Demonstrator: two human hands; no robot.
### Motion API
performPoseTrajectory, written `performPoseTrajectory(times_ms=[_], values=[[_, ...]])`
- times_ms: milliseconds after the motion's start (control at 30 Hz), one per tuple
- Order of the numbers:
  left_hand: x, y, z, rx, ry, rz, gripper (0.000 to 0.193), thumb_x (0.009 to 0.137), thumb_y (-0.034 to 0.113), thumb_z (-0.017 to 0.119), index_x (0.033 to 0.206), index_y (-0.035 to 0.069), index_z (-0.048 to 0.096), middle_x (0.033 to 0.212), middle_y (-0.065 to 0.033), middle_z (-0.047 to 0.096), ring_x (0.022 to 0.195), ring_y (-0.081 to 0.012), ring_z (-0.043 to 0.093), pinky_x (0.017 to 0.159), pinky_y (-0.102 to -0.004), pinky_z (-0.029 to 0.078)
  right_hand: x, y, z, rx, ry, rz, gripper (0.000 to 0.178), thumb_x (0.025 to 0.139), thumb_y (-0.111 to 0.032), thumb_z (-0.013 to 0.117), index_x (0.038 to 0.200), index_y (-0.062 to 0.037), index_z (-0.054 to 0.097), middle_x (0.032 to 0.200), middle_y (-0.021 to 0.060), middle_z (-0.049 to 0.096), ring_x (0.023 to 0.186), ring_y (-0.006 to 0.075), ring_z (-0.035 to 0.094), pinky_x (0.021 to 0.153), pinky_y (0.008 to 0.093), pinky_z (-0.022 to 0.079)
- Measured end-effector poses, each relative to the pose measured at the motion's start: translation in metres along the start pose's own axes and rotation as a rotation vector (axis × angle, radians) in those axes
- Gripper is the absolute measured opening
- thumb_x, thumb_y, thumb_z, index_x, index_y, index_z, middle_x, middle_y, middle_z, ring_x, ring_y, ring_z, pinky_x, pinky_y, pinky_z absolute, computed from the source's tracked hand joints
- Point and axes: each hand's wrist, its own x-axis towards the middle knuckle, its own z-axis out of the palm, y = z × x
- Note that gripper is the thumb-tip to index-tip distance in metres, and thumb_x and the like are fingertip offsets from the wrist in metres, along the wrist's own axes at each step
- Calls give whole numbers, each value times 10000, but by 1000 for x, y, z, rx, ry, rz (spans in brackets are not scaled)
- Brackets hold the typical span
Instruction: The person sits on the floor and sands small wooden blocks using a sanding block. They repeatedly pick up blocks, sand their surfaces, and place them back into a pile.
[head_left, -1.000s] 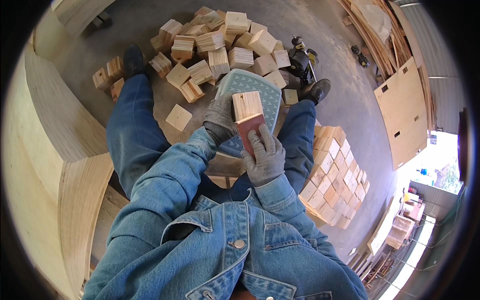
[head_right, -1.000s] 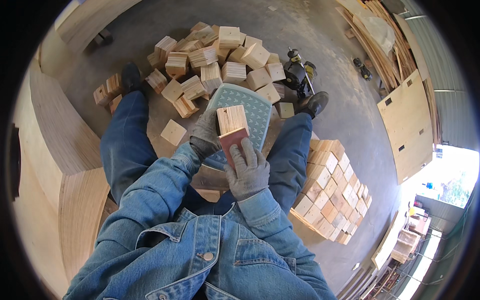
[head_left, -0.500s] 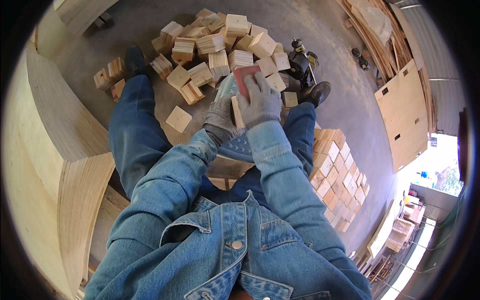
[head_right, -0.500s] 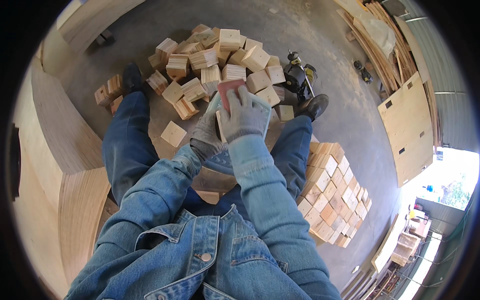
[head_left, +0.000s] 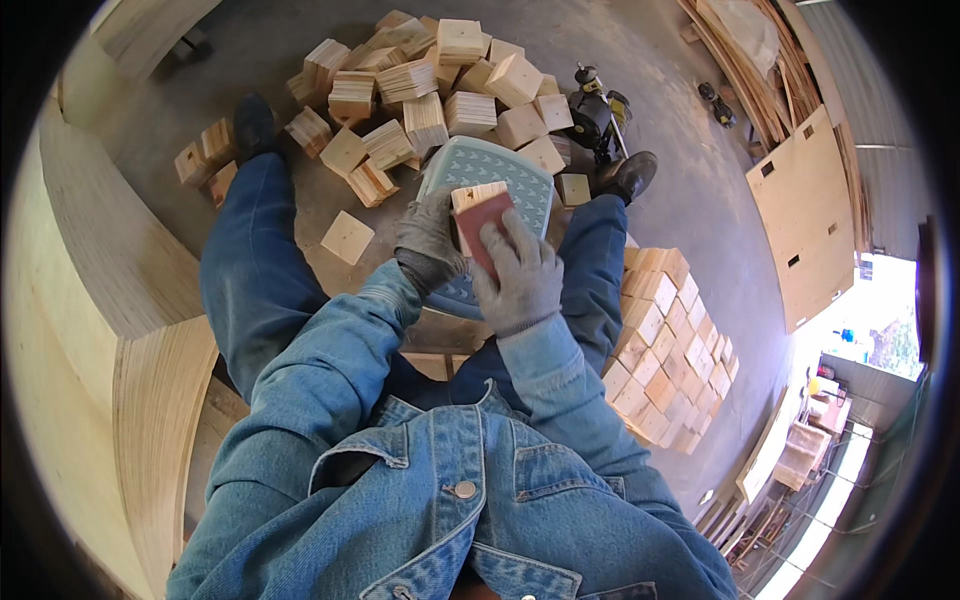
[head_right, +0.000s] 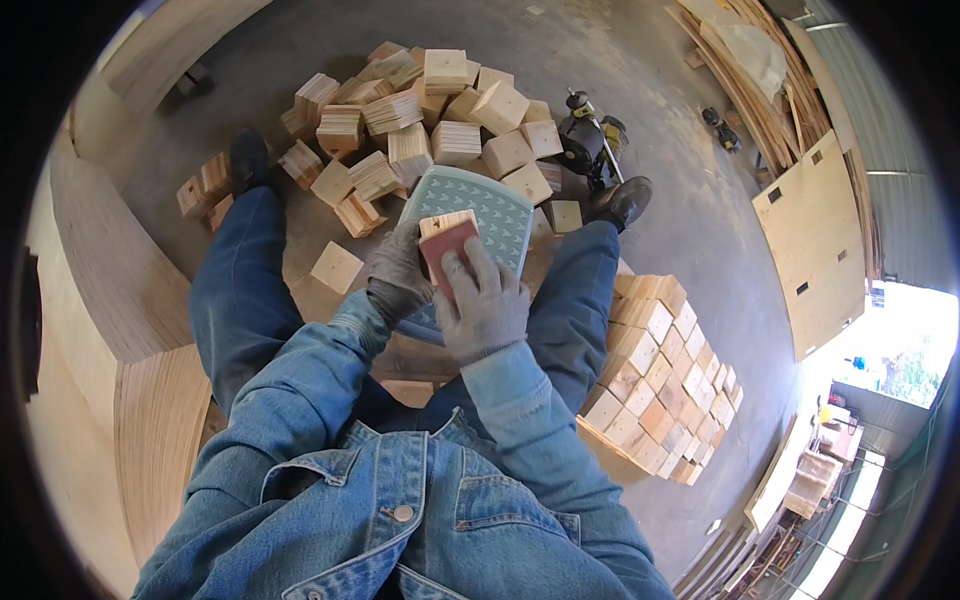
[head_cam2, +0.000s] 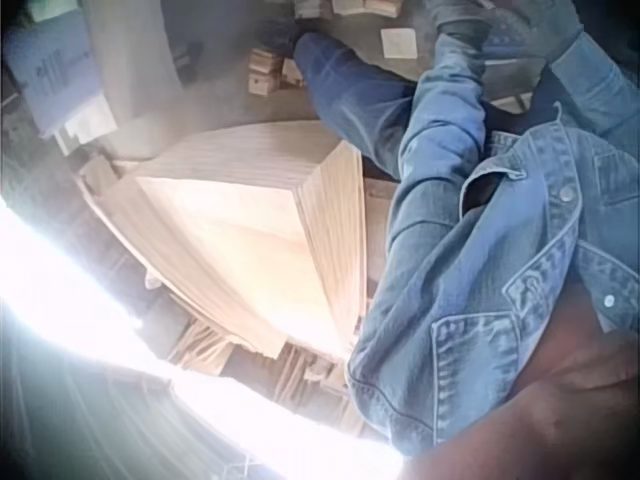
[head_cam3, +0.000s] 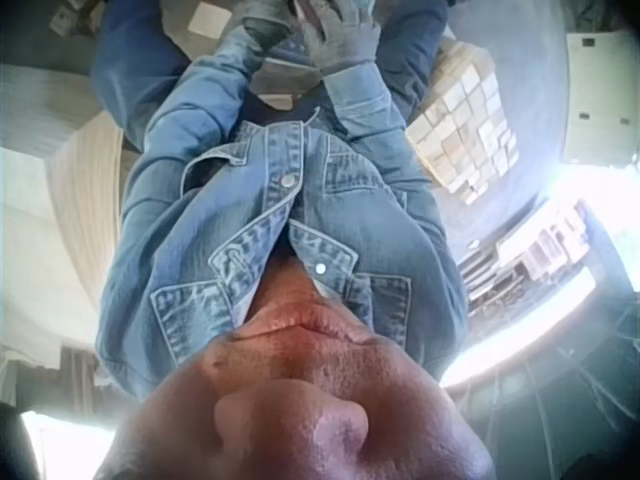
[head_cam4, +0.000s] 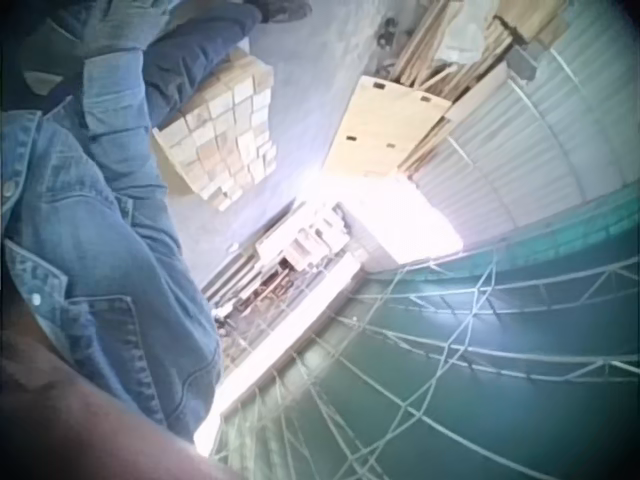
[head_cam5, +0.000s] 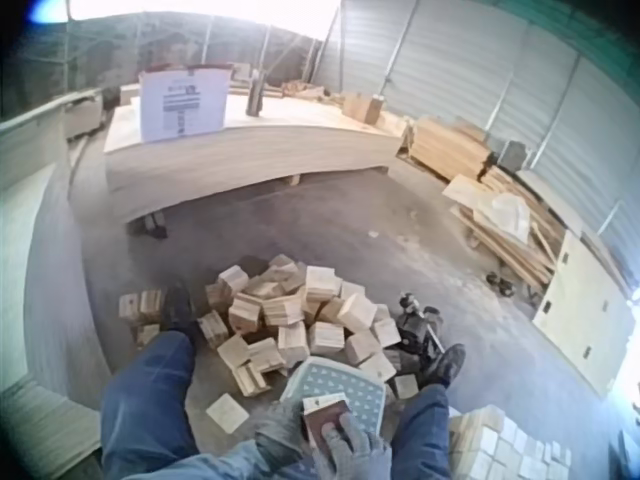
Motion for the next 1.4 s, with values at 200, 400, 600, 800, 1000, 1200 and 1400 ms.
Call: performPoseTrajectory(times_ms=[200,400,600,800,1000,1200,1400], values=[[1,-9,8,69,-148,-128,991,634,491,950,1445,162,486,1319,-132,618,1232,-372,607,1097,-533,450,114,11,20,-66,-41,133,581,887,-338,759,1451,-249,655,1579,107,548,1312,389,605,1090,545,489],[7,8,-4,114,-194,-187,963,653,476,934,1449,172,486,1322,-121,617,1257,-376,599,1112,-537,446,103,16,17,-83,-39,125,603,906,-355,760,1481,-228,630,1615,115,509,1376,366,573,1151,520,462],[7,-3,-5,0,-172,-139,890,722,492,891,1455,170,502,1362,-138,606,1283,-383,591,1146,-546,414,-16,-1,2,-5,38,-7,602,814,-278,818,1395,-190,687,1550,119,534,1264,403,599,1019,578,486],[3,5,-11,30,-184,-180,841,753,484,879,1442,158,524,1355,-147,623,1287,-390,591,1143,-511,420,-37,-5,-7,-19,48,-59,584,796,-262,822,1362,-182,701,1532,119,551,1214,385,625,982,557,507],[9,22,-11,-204,-169,-199,944,643,456,947,1431,156,523,1312,-130,657,1244,-363,623,1135,-513,445,61,11,15,-44,58,7,533,837,-284,794,1355,-194,708,1516,112,587,1262,396,623,1061,539,494],[8,6,-1,202,-217,-255,1030,590,505,971,1440,166,498,1344,-128,634,1260,-375,614,1142,-527,449,137,4,10,-76,-185,275,573,896,-364,753,1446,-241,652,1576,88,548,1331,378,598,1112,511,491],[2,3,1,-67,-78,-113,964,613,485,965,1406,146,533,1282,-148,644,1192,-377,629,1080,-512,481,59,14,8,-65,-6,90,635,851,-328,802,1457,-221,641,1578,98,531,1314,404,592,1104,560,474]])
